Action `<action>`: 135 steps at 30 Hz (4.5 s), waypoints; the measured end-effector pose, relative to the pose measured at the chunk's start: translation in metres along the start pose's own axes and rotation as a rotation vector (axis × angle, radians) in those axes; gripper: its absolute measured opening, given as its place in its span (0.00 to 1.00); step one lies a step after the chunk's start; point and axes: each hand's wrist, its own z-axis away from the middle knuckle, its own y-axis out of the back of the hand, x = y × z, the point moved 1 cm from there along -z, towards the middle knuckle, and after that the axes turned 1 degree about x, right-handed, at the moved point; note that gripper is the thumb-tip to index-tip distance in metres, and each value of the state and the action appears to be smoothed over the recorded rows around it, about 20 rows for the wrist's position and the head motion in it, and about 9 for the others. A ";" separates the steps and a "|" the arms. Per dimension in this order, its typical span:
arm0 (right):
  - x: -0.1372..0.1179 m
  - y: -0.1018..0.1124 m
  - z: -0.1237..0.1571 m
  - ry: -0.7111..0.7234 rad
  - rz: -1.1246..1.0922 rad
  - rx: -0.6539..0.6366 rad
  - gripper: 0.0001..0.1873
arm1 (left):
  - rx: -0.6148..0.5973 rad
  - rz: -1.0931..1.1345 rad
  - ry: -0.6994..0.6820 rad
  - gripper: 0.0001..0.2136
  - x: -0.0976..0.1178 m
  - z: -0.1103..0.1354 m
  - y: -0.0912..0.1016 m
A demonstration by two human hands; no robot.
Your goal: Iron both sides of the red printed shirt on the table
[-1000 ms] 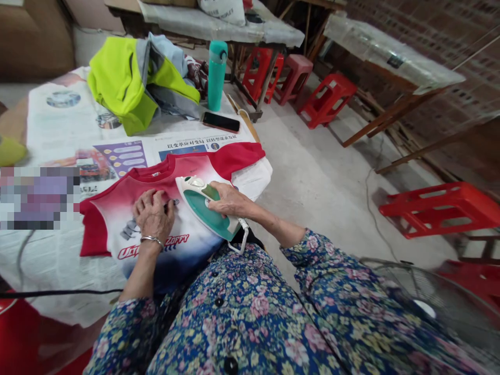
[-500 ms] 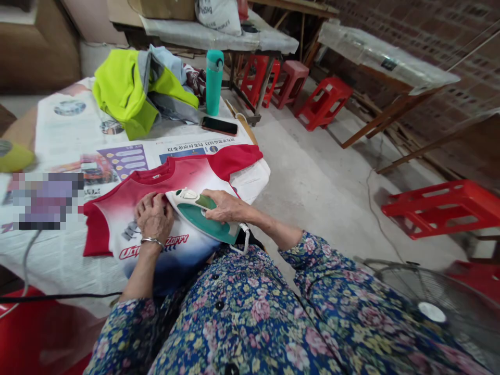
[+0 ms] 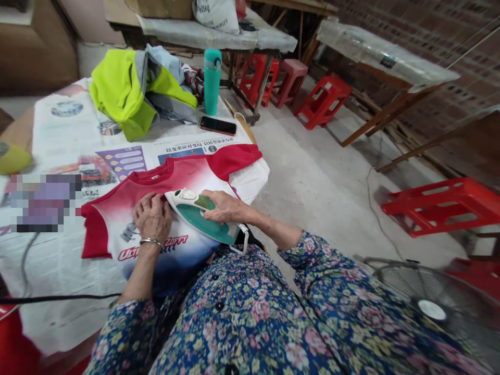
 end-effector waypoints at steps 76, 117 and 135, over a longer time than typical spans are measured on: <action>0.001 0.003 0.017 -0.179 -0.054 0.147 0.15 | -0.015 -0.008 0.021 0.20 0.005 0.004 0.005; -0.007 0.002 -0.001 -0.101 -0.050 0.072 0.12 | 0.005 0.009 -0.020 0.18 -0.001 0.005 0.004; -0.004 0.005 -0.008 -0.025 0.086 -0.020 0.15 | -0.017 -0.054 0.000 0.23 0.007 0.004 0.006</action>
